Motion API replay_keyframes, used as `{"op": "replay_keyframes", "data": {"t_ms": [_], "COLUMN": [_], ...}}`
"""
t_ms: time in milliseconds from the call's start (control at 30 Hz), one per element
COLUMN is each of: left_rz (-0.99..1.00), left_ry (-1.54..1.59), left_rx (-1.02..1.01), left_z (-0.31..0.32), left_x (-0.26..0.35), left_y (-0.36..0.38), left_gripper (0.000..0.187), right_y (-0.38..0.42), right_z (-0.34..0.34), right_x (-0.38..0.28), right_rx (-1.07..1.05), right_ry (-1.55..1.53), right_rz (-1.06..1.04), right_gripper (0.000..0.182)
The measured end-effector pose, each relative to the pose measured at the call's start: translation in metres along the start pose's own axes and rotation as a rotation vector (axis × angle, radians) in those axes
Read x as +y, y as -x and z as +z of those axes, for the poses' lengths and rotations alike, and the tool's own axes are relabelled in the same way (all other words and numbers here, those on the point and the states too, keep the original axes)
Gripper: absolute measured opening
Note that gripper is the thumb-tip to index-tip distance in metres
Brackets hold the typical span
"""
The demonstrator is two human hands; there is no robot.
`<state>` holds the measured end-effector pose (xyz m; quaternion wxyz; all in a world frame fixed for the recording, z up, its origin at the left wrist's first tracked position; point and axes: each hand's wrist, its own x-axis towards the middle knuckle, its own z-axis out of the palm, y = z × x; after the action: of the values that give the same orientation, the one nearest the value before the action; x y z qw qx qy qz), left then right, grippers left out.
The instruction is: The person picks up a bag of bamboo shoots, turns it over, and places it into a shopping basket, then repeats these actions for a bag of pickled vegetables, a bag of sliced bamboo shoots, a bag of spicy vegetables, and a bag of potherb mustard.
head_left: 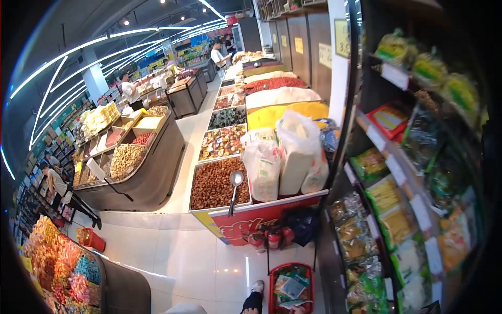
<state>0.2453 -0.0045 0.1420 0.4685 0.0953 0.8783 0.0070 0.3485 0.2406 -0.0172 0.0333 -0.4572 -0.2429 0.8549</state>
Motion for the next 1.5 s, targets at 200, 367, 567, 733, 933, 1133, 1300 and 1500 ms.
{"op": "replay_keyframes", "data": {"t_ms": [200,367,567,733,933,1133,1300,1500], "left_rz": [0.394,0.402,0.682,1.057,0.963,1.106,1.198,1.238], "left_ry": [1.405,1.778,1.828,1.511,1.183,1.224,1.197,1.323], "left_rx": [-0.86,-1.278,-1.142,-1.271,-0.217,-0.063,0.0,-0.195], "left_z": [-0.069,-0.134,-0.188,-0.277,-0.278,-0.287,-0.293,-0.29], "left_x": [0.057,0.094,0.097,0.109,0.129,0.127,0.127,0.116], "left_y": [0.058,0.12,0.116,0.253,0.318,0.396,0.436,0.45], "left_gripper": [0.09,0.081,0.061,0.047,0.029,0.029,0.029,0.035], "right_y": [0.244,0.329,0.391,0.472,0.514,0.522,0.542,0.564], "right_z": [0.112,0.196,0.226,0.261,0.256,0.243,0.251,0.258], "right_x": [-0.067,-0.085,-0.133,-0.182,-0.2,-0.215,-0.215,-0.2], "right_rx": [-0.096,0.018,0.015,0.081,0.044,-0.243,-0.232,-0.131], "right_ry": [0.611,1.192,1.394,1.309,1.063,0.293,0.383,0.154], "right_rz": [-0.523,-1.523,-1.475,-1.701,-1.684,-1.076,-0.878,-0.879], "right_gripper": [0.013,0.008,0.013,0.018,0.009,0.048,0.021,0.034]}}
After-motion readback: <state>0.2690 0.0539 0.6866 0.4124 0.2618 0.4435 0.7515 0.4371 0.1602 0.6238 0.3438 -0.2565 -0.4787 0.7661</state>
